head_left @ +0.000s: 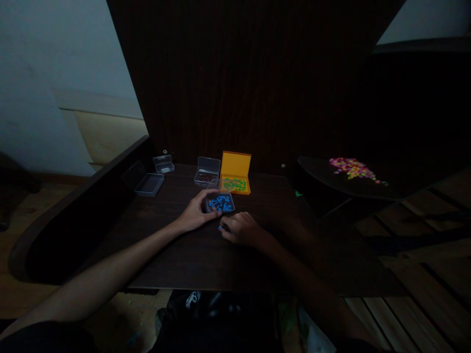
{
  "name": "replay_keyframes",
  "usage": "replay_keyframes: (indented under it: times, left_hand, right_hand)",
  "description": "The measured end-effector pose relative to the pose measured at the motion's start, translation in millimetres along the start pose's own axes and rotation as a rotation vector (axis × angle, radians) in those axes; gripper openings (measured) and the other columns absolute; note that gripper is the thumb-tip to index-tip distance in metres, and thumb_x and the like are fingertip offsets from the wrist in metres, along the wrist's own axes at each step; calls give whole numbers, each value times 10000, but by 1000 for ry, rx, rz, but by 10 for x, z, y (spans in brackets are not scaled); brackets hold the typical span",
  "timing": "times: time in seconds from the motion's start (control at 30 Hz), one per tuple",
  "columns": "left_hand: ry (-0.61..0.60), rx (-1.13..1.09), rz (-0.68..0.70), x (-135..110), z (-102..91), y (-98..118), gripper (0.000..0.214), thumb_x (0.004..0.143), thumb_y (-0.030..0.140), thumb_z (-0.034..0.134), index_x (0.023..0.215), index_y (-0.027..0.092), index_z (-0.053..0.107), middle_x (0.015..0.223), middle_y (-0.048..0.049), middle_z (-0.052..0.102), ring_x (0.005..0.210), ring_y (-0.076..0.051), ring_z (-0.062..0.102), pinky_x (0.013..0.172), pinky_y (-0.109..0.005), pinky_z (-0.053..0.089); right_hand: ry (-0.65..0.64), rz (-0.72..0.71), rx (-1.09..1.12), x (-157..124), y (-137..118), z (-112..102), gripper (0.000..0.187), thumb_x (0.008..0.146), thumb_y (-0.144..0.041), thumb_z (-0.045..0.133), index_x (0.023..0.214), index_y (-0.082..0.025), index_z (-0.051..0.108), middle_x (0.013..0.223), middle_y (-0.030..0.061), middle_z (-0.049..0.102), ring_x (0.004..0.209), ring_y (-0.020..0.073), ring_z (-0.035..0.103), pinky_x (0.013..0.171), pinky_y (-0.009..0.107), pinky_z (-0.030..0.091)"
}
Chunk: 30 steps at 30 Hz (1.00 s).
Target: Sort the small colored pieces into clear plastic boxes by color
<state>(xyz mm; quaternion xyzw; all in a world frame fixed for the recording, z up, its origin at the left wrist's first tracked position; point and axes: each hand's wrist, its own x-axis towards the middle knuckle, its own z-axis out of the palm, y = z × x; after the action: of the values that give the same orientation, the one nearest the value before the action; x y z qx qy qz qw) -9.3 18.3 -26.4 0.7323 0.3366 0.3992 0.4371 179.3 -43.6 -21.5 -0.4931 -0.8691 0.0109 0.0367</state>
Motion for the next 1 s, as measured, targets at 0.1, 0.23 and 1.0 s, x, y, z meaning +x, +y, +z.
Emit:
replay_keyframes:
  times: [0.1,0.23,1.0]
  left_hand:
    - [0,-1,-4,-1,3,5,602,688,298,745,1227,178,505,1249,-107,573,1109,-257,577,964,-427,461]
    - [-3,5,-29,-3,6,-7,611,689,304,744,1234,180,497,1231,-102,579,1041,-242,608,922,-413,487]
    - [-90,59,99,-125,149,83,565,709,258,732,1226,201,512,1228,-103,556,1147,-262,549,1005,-454,428]
  right_hand:
    - [41,-1,-41,-2,5,34,252,875,-380,529,981,-206,678,813,74,668,755,177,581,683,279,311]
    - [97,-28,-68,-7,18,90,268,862,-380,525,960,-194,693,769,77,660,728,173,566,671,281,292]
    - [-123,176,4,-2,313,-418,237,865,-374,523,1002,-207,621,853,57,660,781,181,586,648,257,275]
